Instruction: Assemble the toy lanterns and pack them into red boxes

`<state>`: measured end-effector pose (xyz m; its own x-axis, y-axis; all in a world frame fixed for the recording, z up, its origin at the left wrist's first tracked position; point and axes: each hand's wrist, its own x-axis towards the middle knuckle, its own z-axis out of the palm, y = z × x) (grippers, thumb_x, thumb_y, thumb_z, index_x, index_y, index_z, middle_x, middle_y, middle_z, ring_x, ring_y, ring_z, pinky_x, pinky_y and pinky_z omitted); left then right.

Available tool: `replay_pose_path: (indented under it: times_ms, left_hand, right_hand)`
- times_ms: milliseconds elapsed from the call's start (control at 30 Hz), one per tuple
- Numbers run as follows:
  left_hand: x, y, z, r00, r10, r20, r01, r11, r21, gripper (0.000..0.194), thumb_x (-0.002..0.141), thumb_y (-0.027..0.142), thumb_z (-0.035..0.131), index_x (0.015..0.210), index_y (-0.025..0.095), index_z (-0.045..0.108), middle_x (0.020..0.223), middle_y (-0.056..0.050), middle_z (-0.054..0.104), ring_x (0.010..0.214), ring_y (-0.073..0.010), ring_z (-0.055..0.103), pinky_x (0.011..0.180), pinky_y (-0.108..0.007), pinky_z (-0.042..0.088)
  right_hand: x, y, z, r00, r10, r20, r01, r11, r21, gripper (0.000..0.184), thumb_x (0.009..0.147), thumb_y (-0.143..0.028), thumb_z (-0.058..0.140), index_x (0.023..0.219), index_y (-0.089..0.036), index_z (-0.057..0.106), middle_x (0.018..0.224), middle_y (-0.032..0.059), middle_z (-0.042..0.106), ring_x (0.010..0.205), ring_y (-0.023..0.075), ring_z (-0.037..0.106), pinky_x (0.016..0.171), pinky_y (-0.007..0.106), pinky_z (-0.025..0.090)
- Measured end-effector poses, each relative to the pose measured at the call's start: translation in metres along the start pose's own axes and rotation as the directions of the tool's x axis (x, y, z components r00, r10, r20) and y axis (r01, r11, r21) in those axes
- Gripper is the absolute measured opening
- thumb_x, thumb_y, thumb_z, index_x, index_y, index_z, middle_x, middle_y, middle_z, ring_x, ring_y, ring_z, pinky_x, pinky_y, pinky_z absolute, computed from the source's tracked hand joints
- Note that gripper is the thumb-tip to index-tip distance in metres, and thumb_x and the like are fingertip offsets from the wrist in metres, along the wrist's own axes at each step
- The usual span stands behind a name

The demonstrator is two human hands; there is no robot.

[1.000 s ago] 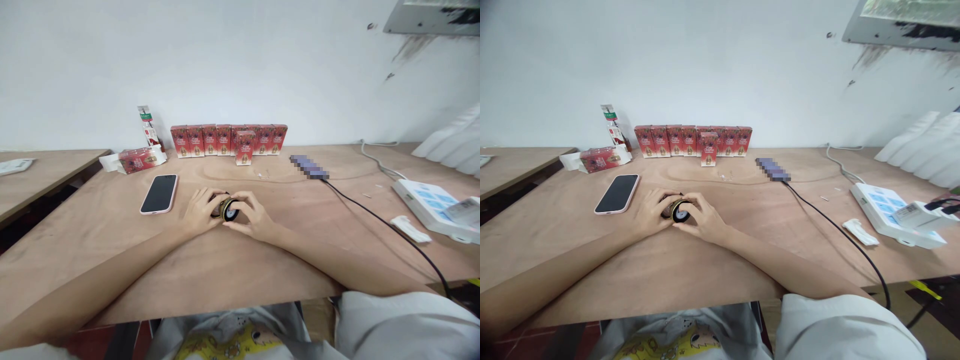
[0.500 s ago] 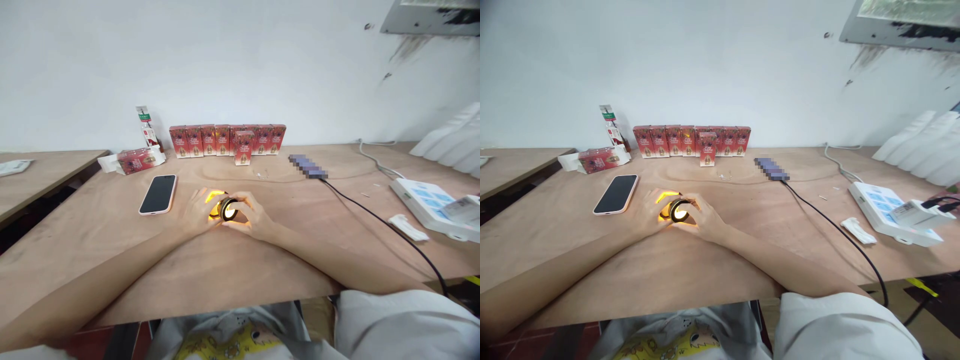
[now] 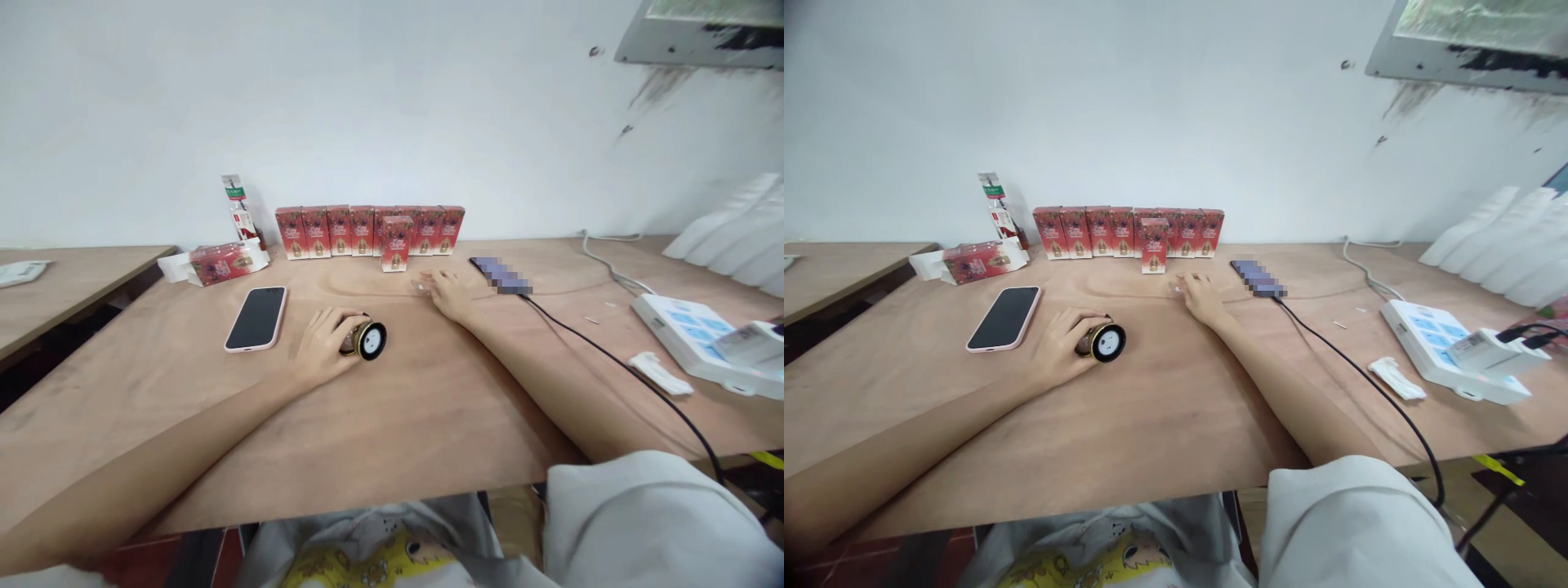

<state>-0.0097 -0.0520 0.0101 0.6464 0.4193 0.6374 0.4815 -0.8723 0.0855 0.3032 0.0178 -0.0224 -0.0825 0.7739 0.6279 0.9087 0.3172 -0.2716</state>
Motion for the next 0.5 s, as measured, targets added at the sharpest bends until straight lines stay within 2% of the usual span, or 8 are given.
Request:
replay_pose_path:
  times_ms: [100,267,500]
  left_hand:
    - [0.0000,-0.0007,0.0004,1.000,-0.011,0.004,0.011,1.000,-0.008,0.035,0.079,0.027,0.060,0.113,0.020,0.055,0.111,-0.010,0.062,0.103,-0.0245,0.058,0.086,-0.038,0.044]
    - [0.0001,-0.0011,0.0004,1.000,-0.008,0.013,0.008,1.000,-0.007,0.034,0.080,0.028,0.060,0.112,0.020,0.055,0.111,-0.010,0.062,0.103,-0.0248,0.058,0.086,-0.039,0.044]
    - [0.0003,0.0003,0.0001,1.000,-0.004,0.009,0.004,1.000,-0.003,0.032,0.080,0.027,0.059,0.111,0.020,0.055,0.111,-0.010,0.063,0.102,-0.0245,0.058,0.085,-0.038,0.044]
  right_hand:
    - [0.0006,0.0016,0.0048,0.999,-0.008,0.035,0.007,1.000,0.009,0.032,0.078,-0.009,0.047,0.107,-0.014,0.061,0.101,0.0127,0.069,0.100,0.0273,0.059,0.091,0.046,0.045]
    - [-0.0010,0.0019,0.0085,1.000,0.017,0.005,-0.017,1.000,0.025,0.026,0.078,-0.012,0.050,0.099,-0.017,0.063,0.095,0.0091,0.071,0.092,0.0257,0.063,0.087,0.045,0.048]
    - [-0.0025,0.0001,0.0040,0.998,0.008,-0.067,-0.005,0.999,0.038,0.026,0.079,-0.013,0.046,0.101,-0.016,0.059,0.087,0.0105,0.070,0.090,0.0266,0.062,0.082,0.046,0.049]
